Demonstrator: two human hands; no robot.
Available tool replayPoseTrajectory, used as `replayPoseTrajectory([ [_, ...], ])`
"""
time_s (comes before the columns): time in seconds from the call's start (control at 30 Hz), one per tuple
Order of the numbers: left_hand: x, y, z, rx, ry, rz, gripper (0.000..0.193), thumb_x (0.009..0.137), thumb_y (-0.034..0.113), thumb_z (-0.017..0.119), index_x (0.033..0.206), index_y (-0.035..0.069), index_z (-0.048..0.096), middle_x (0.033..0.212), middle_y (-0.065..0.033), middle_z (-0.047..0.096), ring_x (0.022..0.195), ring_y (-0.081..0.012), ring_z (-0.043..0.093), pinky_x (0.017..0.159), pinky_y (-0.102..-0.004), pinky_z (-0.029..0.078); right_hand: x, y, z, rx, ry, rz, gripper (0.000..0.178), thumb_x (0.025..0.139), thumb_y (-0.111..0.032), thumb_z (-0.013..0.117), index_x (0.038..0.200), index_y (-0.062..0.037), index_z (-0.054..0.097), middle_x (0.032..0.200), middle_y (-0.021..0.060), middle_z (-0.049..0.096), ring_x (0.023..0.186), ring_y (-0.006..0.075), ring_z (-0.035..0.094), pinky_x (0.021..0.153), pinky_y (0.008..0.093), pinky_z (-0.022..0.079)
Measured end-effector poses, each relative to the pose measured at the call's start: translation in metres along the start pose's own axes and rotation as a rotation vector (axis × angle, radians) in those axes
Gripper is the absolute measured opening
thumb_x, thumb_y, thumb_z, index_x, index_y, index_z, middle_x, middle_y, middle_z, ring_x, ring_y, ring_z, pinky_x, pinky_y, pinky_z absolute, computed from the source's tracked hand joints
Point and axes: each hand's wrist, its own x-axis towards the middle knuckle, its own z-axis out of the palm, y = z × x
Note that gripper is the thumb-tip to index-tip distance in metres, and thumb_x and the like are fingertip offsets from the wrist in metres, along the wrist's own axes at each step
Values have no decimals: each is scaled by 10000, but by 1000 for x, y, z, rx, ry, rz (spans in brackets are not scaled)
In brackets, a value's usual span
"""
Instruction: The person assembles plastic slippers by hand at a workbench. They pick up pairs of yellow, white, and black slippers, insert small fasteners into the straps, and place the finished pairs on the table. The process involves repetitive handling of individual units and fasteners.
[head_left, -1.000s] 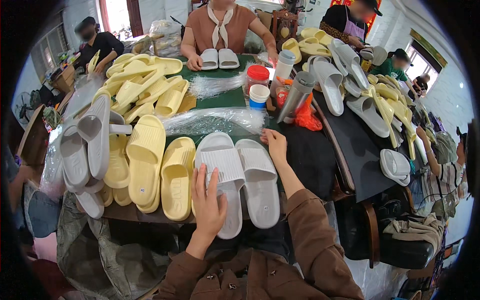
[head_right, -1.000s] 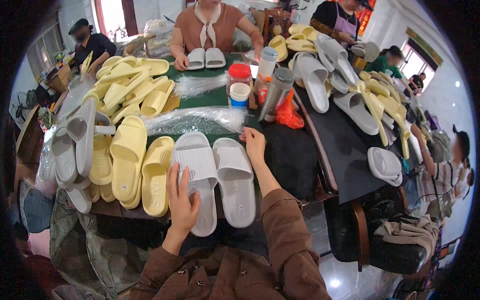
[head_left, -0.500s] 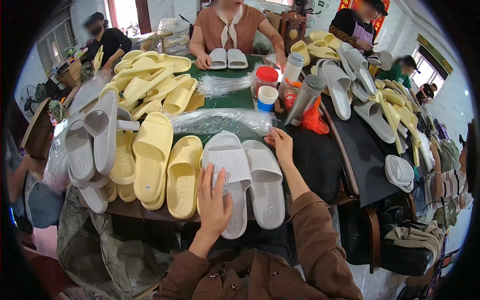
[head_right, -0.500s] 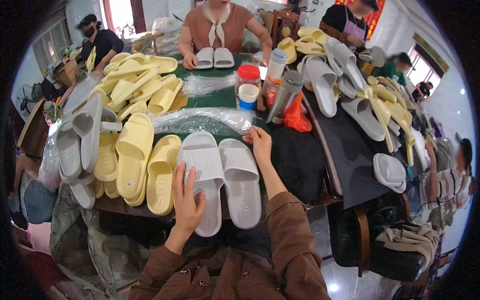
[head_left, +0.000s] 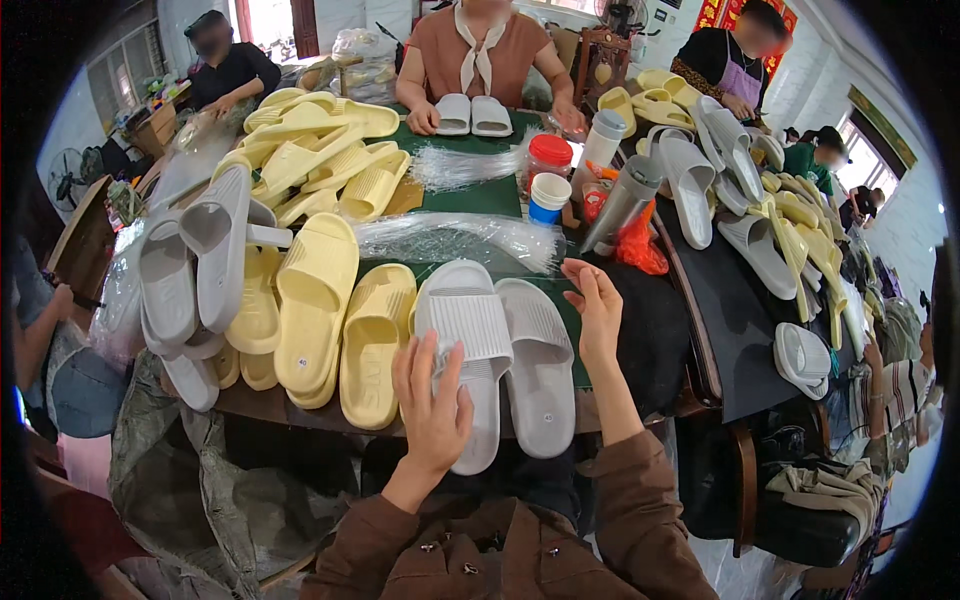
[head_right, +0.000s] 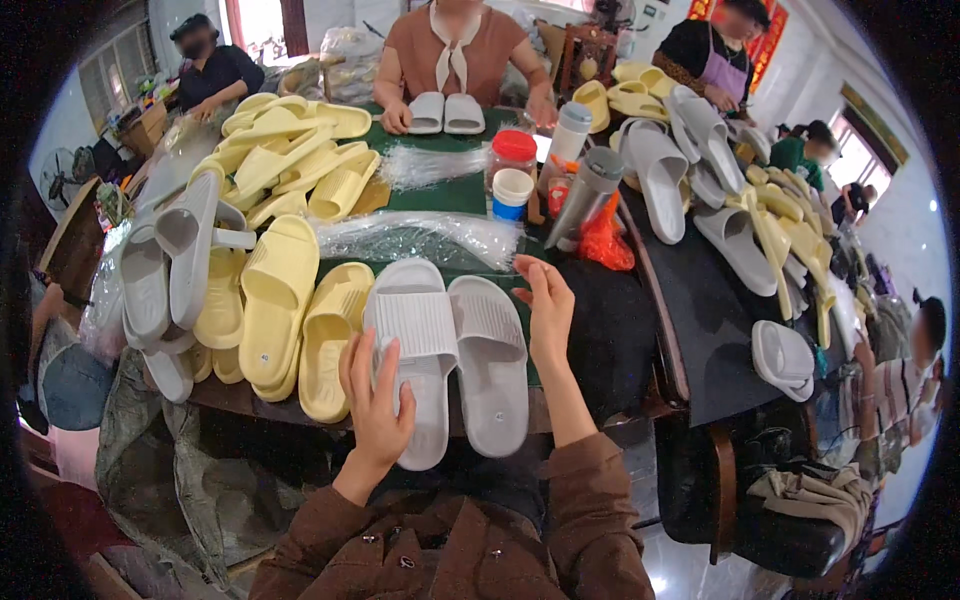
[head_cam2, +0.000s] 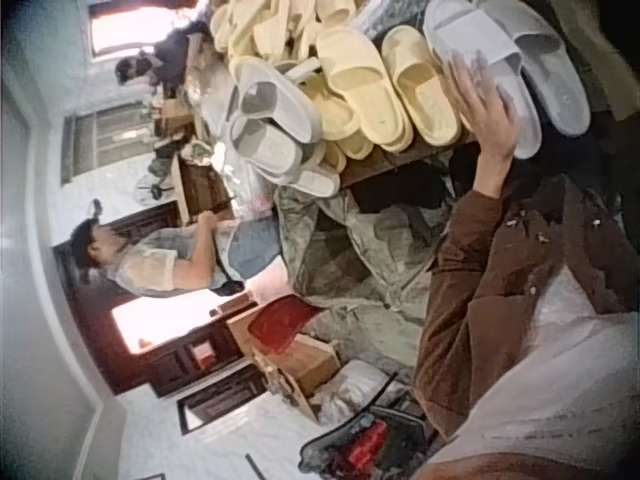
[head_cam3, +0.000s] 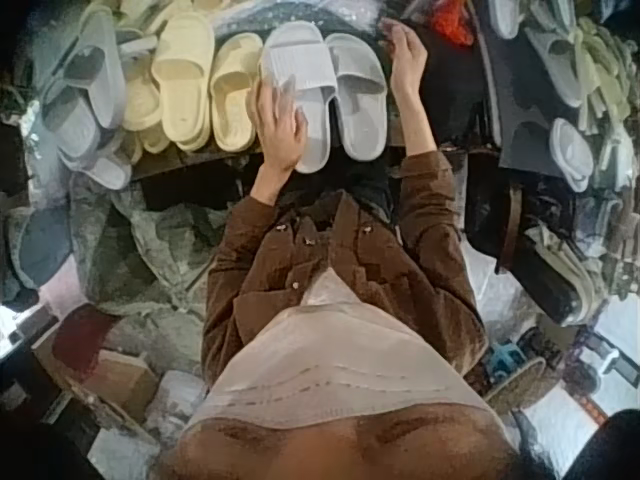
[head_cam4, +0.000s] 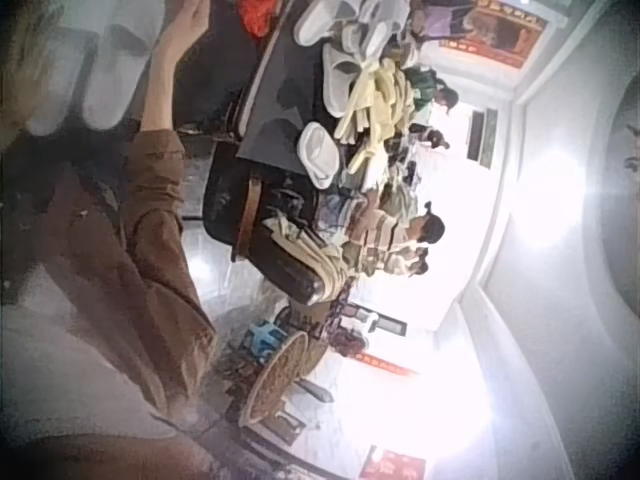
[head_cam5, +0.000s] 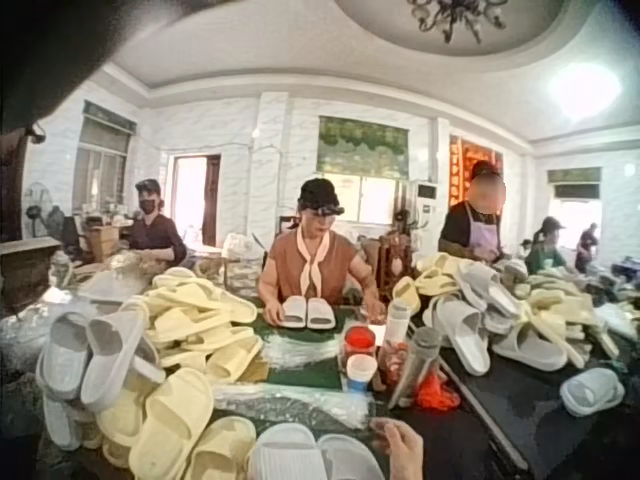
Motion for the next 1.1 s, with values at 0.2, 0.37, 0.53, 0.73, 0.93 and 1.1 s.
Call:
replayPoseTrajectory([
  [0.2,-4,16,-10,-498,-139,-62,542,828,21,538,1363,7,452,1139,-185,594,948,-318,563,860,-404,445,-62,-64,18,245,-198,9,259,1012,-141,420,1049,12,625,1009,125,659,929,204,651,733,323,560],
  [0.37,3,48,-19,-1143,-124,-438,538,991,175,438,1467,0,259,1187,-164,584,966,-200,574,856,-323,457,-114,-74,12,7,-714,-25,264,986,-88,439,1079,66,632,932,130,671,840,182,655,747,311,543],
  [0.53,6,39,-31,-1457,-421,-690,315,1019,162,420,1246,-13,552,1168,-106,586,1011,-156,565,897,-302,450,-147,-70,-2,-120,-918,-24,236,975,-58,472,1124,5,643,898,91,672,777,154,657,730,280,536],
  [0.73,7,34,-31,-1377,-328,-643,282,983,85,460,1217,-30,566,1168,-88,611,969,-140,570,905,-290,449,-157,-88,-14,-91,-1176,403,267,1001,-123,458,1183,-32,629,805,57,661,688,109,651,606,234,525],
  [0.93,12,32,-39,-1253,-166,-680,250,947,23,441,1134,-30,599,1041,-69,628,831,-96,530,804,-254,439,-150,-94,-22,-10,-1395,626,300,1017,-191,434,1185,-32,624,800,38,674,554,89,610,502,209,476],
  [1.1,4,34,-48,-1169,-337,-651,207,942,-1,456,1044,-15,635,893,-32,603,759,-86,527,708,-222,431,-147,-75,-17,-48,-685,413,318,1026,-196,396,1156,-12,620,1192,100,615,474,42,489,441,185,375],
])
